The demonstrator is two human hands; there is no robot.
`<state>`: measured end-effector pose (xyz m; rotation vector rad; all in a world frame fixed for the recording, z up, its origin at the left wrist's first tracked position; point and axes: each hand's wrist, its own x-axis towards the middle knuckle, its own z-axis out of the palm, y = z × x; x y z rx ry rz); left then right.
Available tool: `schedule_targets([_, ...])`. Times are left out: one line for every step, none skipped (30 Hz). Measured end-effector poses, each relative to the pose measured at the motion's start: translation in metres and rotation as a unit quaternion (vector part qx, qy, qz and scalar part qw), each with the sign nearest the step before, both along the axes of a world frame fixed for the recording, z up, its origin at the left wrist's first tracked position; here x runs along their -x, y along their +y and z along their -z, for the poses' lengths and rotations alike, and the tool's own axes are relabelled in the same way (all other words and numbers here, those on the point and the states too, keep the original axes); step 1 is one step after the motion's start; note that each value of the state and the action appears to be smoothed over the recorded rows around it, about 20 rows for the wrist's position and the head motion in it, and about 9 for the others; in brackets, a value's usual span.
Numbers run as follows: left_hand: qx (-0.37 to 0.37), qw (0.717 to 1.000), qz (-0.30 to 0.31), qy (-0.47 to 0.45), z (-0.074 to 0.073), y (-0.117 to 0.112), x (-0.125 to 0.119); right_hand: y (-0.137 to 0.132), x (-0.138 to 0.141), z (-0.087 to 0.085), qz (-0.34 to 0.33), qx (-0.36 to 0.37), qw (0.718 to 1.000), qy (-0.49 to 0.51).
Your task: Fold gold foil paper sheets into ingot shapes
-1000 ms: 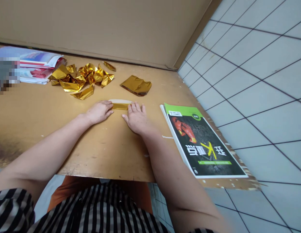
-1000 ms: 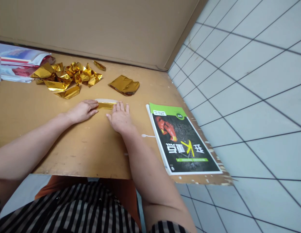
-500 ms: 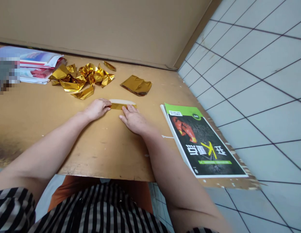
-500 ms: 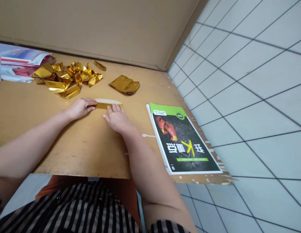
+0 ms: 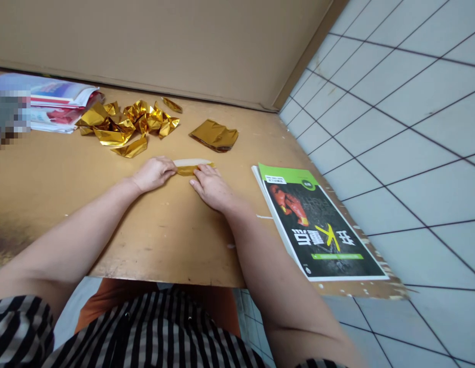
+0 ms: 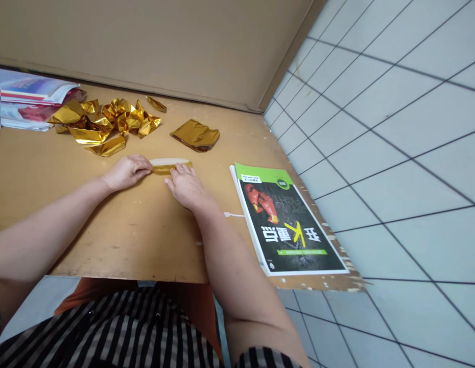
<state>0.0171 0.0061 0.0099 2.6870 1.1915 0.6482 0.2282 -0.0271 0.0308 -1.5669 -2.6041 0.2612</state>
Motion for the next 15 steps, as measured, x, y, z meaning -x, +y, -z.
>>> schedule_targets([0.013, 1.000, -0.005, -0.010, 0.000, 0.000, -0.001, 0.000, 0.001, 0.001, -0.006, -0.001, 1.000, 0.006])
schedule_targets([0.026, 0.999, -0.011, -0.021, 0.000, 0.000, -0.002, -0.001, 0.003, 0.001, -0.010, 0.003, 1.000, 0.011])
schedule_targets([0.039, 0.999, -0.018, -0.032, 0.000, 0.000, -0.002, -0.002, 0.004, 0.001, -0.013, 0.008, 1.000, 0.017])
schedule_targets([0.051, 0.997, -0.025, -0.044, 0.000, 0.000, -0.003, -0.003, 0.007, 0.001, -0.015, 0.010, 1.000, 0.023])
schedule_targets([0.063, 0.996, -0.030, -0.057, 0.001, 0.000, -0.003, -0.005, 0.009, 0.000, -0.017, 0.011, 0.999, 0.030])
schedule_targets([0.074, 0.994, -0.035, -0.069, 0.001, 0.001, -0.003, -0.006, 0.010, 0.000, -0.019, 0.011, 0.999, 0.038])
schedule_targets([0.084, 0.992, -0.040, -0.080, 0.001, 0.001, -0.004, -0.007, 0.012, 0.000, -0.023, 0.009, 0.999, 0.045])
schedule_targets([0.094, 0.990, -0.046, -0.091, 0.002, 0.001, -0.004, -0.008, 0.012, 0.000, -0.028, 0.007, 0.998, 0.052])
schedule_targets([0.104, 0.988, -0.053, -0.099, 0.002, 0.002, -0.004, -0.009, 0.013, 0.000, -0.033, 0.006, 0.998, 0.058])
schedule_targets([0.112, 0.986, -0.059, -0.106, 0.002, 0.003, -0.005, -0.009, 0.013, 0.000, -0.039, 0.006, 0.997, 0.061])
schedule_targets([0.118, 0.985, -0.066, -0.110, 0.003, 0.004, -0.005, -0.009, 0.012, 0.001, -0.044, 0.006, 0.997, 0.063])
schedule_targets([0.123, 0.983, -0.072, -0.113, 0.003, 0.005, -0.006, -0.009, 0.012, 0.001, -0.049, 0.005, 0.997, 0.063])
schedule_targets([0.128, 0.982, -0.077, -0.114, 0.003, 0.006, -0.007, -0.008, 0.011, 0.001, -0.055, 0.004, 0.997, 0.061])
schedule_targets([0.132, 0.981, -0.081, -0.115, 0.003, 0.007, -0.008, -0.008, 0.011, 0.002, -0.059, 0.004, 0.997, 0.058])
schedule_targets([0.137, 0.980, -0.086, -0.115, 0.003, 0.008, -0.009, -0.008, 0.012, 0.002, -0.063, 0.004, 0.997, 0.053])
